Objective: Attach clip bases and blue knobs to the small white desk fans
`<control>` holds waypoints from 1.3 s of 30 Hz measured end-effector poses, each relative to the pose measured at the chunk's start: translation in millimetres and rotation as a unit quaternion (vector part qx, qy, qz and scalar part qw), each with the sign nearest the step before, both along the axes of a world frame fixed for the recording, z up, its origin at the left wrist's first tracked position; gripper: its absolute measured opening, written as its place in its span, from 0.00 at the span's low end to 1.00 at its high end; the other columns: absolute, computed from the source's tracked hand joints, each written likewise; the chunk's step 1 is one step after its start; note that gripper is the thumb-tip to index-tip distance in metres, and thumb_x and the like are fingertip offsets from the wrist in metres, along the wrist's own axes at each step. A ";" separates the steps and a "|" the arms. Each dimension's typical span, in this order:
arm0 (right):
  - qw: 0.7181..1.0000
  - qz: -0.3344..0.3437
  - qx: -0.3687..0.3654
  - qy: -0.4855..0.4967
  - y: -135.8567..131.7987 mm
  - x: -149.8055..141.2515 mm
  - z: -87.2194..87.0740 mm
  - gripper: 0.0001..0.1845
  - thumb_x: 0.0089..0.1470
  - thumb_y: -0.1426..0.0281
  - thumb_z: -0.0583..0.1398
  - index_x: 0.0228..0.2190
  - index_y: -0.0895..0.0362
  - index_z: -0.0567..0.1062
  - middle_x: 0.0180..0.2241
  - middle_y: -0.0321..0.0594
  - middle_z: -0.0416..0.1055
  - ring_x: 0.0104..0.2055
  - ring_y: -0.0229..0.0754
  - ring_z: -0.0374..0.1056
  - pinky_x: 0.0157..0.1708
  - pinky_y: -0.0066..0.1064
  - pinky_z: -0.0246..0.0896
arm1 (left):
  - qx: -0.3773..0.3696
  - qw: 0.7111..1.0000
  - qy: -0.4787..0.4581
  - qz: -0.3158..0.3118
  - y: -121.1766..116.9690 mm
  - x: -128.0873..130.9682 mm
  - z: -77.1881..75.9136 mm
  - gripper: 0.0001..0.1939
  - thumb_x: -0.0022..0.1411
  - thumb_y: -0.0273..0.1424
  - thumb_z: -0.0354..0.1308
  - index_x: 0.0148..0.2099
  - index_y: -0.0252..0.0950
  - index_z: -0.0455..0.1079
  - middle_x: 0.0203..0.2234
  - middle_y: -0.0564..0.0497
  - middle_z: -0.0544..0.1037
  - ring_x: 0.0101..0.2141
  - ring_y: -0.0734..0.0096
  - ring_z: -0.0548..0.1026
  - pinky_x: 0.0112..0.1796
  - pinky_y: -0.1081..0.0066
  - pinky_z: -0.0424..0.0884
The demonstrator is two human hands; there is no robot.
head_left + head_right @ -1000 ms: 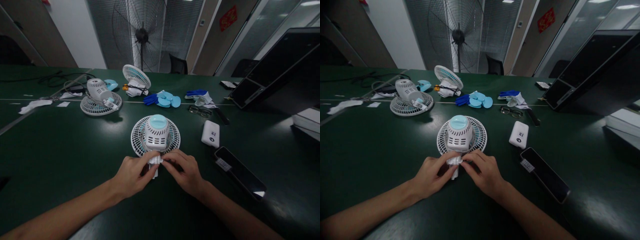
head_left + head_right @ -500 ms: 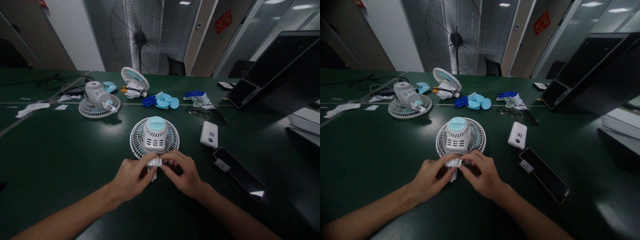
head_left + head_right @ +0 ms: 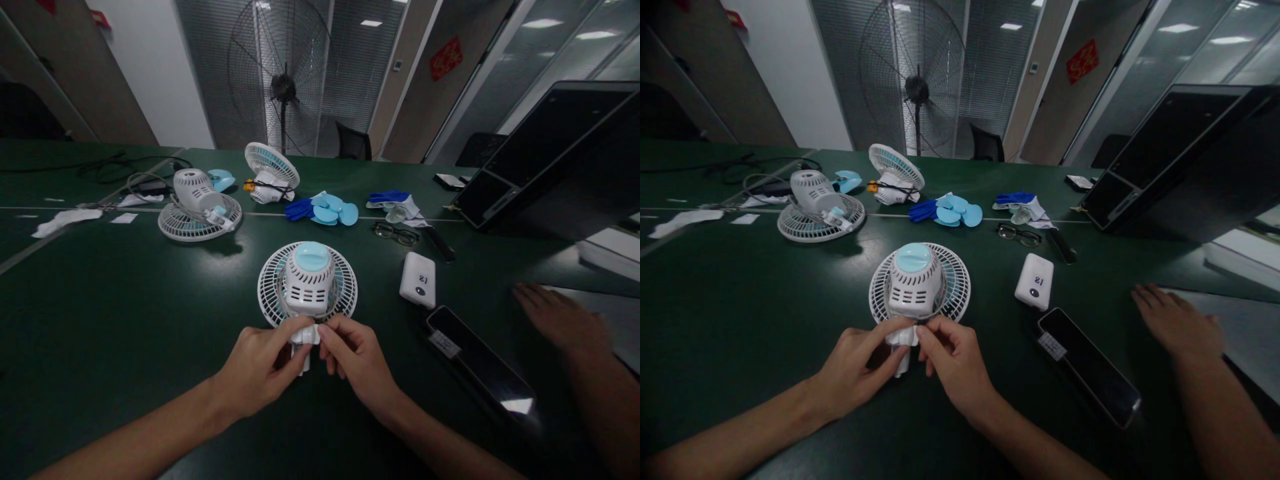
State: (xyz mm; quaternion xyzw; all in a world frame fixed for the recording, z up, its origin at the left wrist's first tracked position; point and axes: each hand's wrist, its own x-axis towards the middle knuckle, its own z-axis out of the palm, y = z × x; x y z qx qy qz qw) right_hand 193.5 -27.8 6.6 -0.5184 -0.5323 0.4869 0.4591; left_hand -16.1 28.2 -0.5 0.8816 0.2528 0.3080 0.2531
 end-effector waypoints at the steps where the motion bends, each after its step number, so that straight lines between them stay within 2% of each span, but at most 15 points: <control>1: 0.998 0.004 0.052 -0.034 -1.3 3.2 -0.1 0.13 0.66 0.59 0.61 0.37 0.56 0.75 0.27 0.34 0.72 0.23 0.34 0.66 0.22 0.25 0.60 | 0.001 1.000 0.000 0.000 0.1 0.3 0.6 0.17 0.75 0.31 0.53 0.63 0.39 0.64 0.22 0.59 0.77 0.18 0.76 0.75 0.22 0.77 0.67; 2: 0.991 0.013 0.112 -0.079 -2.4 6.7 -0.3 0.09 0.66 0.63 0.61 0.42 0.55 0.75 0.31 0.36 0.74 0.26 0.35 0.68 0.24 0.27 0.62 | 0.003 1.000 -0.003 0.000 0.1 0.5 1.0 0.17 0.75 0.31 0.53 0.63 0.39 0.64 0.22 0.59 0.77 0.18 0.76 0.75 0.22 0.77 0.67; 4: 0.959 0.039 0.219 -0.176 -3.7 13.0 -0.4 0.13 0.64 0.69 0.62 0.50 0.52 0.74 0.37 0.37 0.76 0.30 0.37 0.70 0.30 0.29 0.65 | 0.010 1.000 -0.006 0.003 0.1 0.6 1.5 0.17 0.75 0.31 0.52 0.63 0.38 0.63 0.22 0.59 0.77 0.17 0.76 0.74 0.22 0.77 0.66; 6: 0.934 0.043 0.268 -0.231 -3.6 15.9 0.1 0.11 0.64 0.71 0.62 0.49 0.51 0.75 0.37 0.37 0.76 0.31 0.37 0.70 0.31 0.30 0.66 | 0.014 1.000 -0.005 0.005 -0.2 0.5 1.3 0.17 0.75 0.31 0.52 0.63 0.38 0.63 0.22 0.59 0.77 0.17 0.76 0.74 0.22 0.78 0.66; 10: 0.939 0.005 0.263 -0.221 -2.2 13.2 2.1 0.03 0.67 0.69 0.61 0.42 0.52 0.75 0.34 0.36 0.75 0.30 0.37 0.70 0.30 0.30 0.66 | 0.023 1.000 -0.005 0.006 -0.5 0.6 0.5 0.17 0.75 0.31 0.53 0.62 0.38 0.64 0.22 0.59 0.78 0.18 0.76 0.75 0.22 0.78 0.66; 15: 0.931 0.036 0.278 -0.235 -1.1 14.6 -1.0 0.11 0.63 0.72 0.63 0.47 0.52 0.74 0.38 0.37 0.75 0.30 0.37 0.70 0.30 0.30 0.66 | 0.026 1.000 -0.014 0.010 0.5 1.6 0.9 0.16 0.75 0.32 0.53 0.62 0.37 0.64 0.22 0.58 0.78 0.17 0.76 0.74 0.22 0.77 0.66; 18: 0.950 0.015 0.248 -0.189 1.6 12.0 -4.6 0.07 0.64 0.68 0.63 0.44 0.52 0.77 0.36 0.37 0.76 0.30 0.37 0.70 0.29 0.29 0.66 | 0.026 1.000 -0.010 0.010 0.9 1.8 1.8 0.16 0.75 0.31 0.52 0.62 0.38 0.64 0.22 0.58 0.78 0.17 0.76 0.74 0.22 0.77 0.67; 20: 0.976 -0.013 0.177 -0.123 3.5 5.4 -6.2 0.07 0.64 0.63 0.64 0.38 0.54 0.78 0.30 0.35 0.74 0.27 0.36 0.68 0.27 0.28 0.65 | 0.029 0.999 -0.007 0.011 0.7 1.8 2.3 0.16 0.75 0.31 0.53 0.62 0.38 0.64 0.22 0.58 0.78 0.17 0.76 0.73 0.22 0.77 0.67; 24: 1.000 -0.007 -0.011 -0.006 3.3 -9.2 -7.6 0.23 0.67 0.52 0.59 0.27 0.56 0.74 0.18 0.29 0.64 0.17 0.33 0.59 0.17 0.25 0.54 | 0.025 1.000 -0.010 0.007 -0.1 1.1 2.3 0.17 0.74 0.31 0.53 0.63 0.38 0.63 0.23 0.58 0.79 0.18 0.76 0.75 0.22 0.77 0.67; 26: 1.000 0.005 -0.029 -0.005 0.8 -9.9 -7.1 0.26 0.69 0.51 0.56 0.27 0.56 0.73 0.17 0.29 0.62 0.17 0.33 0.58 0.17 0.25 0.52 | 0.023 1.000 -0.012 0.004 -0.3 0.7 2.0 0.18 0.75 0.31 0.53 0.63 0.38 0.63 0.24 0.58 0.79 0.18 0.76 0.76 0.23 0.77 0.68; 28: 0.998 -0.004 0.040 -0.049 -1.7 -4.5 -5.7 0.20 0.68 0.55 0.58 0.31 0.56 0.75 0.21 0.31 0.66 0.20 0.34 0.61 0.20 0.26 0.56 | 0.025 1.000 -0.013 0.004 -0.3 0.2 1.7 0.17 0.75 0.31 0.53 0.63 0.38 0.63 0.24 0.58 0.79 0.19 0.76 0.76 0.23 0.77 0.69; 30: 0.982 -0.001 0.148 -0.120 -2.5 4.7 -4.2 0.09 0.65 0.62 0.63 0.38 0.55 0.76 0.29 0.35 0.71 0.25 0.35 0.65 0.25 0.28 0.61 | 0.023 1.000 -0.014 0.005 -0.2 -0.1 1.2 0.17 0.75 0.31 0.53 0.63 0.38 0.63 0.23 0.59 0.78 0.18 0.76 0.75 0.23 0.77 0.68; 32: 0.958 0.017 0.225 -0.177 -0.9 13.6 -3.7 0.09 0.63 0.68 0.64 0.46 0.54 0.76 0.38 0.39 0.74 0.28 0.36 0.67 0.27 0.29 0.64 | 0.018 1.000 -0.016 0.007 -0.3 -0.3 0.6 0.17 0.74 0.31 0.53 0.62 0.38 0.64 0.22 0.59 0.77 0.18 0.76 0.75 0.22 0.78 0.68; 36: 0.941 0.015 0.268 -0.205 5.2 21.8 -5.3 0.13 0.65 0.70 0.63 0.50 0.50 0.76 0.44 0.40 0.75 0.31 0.36 0.69 0.29 0.29 0.68 | 0.010 1.000 -0.015 0.011 -0.7 -0.7 -0.3 0.18 0.73 0.30 0.55 0.63 0.38 0.64 0.23 0.59 0.78 0.18 0.77 0.74 0.22 0.78 0.68; 39: 0.940 0.025 0.275 -0.200 6.9 20.9 -6.1 0.11 0.65 0.71 0.63 0.49 0.50 0.77 0.43 0.39 0.75 0.32 0.36 0.69 0.30 0.28 0.69 | 0.009 1.000 -0.010 0.008 -1.1 -0.7 -0.7 0.19 0.73 0.30 0.55 0.63 0.39 0.64 0.24 0.58 0.78 0.18 0.77 0.75 0.23 0.78 0.68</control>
